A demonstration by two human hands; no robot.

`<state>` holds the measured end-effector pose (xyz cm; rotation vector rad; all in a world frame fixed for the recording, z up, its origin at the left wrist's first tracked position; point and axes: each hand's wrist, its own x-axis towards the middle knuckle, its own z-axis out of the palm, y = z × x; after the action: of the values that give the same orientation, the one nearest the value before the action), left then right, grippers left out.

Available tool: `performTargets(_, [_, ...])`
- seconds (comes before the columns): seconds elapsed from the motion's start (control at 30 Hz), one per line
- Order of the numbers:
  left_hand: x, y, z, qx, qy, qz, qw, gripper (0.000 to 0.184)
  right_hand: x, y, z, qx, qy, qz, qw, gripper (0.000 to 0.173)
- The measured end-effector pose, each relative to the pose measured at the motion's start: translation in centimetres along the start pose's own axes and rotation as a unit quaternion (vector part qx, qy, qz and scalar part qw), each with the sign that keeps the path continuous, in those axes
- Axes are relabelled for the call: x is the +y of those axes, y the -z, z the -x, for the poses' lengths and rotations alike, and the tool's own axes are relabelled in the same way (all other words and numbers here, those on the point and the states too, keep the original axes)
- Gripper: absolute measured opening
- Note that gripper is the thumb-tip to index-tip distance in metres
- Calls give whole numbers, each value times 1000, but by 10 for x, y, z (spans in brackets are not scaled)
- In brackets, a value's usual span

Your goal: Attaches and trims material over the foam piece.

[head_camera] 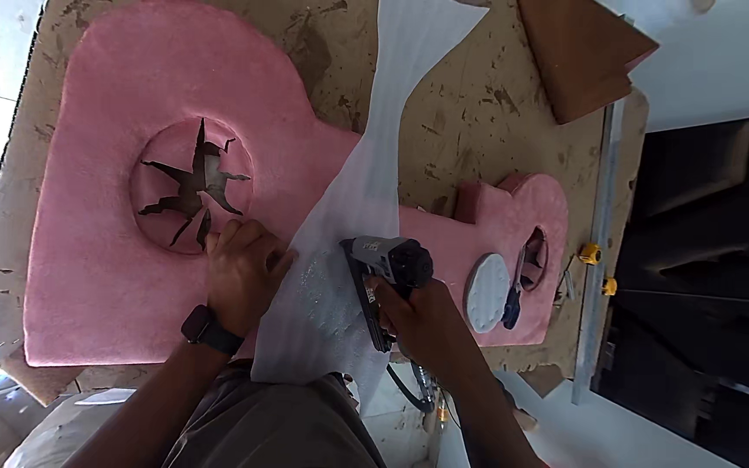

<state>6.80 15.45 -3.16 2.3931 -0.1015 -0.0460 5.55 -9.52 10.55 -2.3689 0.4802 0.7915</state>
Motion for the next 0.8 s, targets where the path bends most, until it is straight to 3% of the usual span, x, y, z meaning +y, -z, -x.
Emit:
performTargets(0.37, [-1,-3,2,5,0,-13,1000,28,30,10,2,23,4,-32,999,22])
performTargets(0.6, [-1,-5,2,15,-7,-17,1000,28,47,33,45,59,15,-103,993,26])
performTargets(0.8, [-1,-4,2,20,-21,-16,999,29,48,20,36,55,20,-81,995,25])
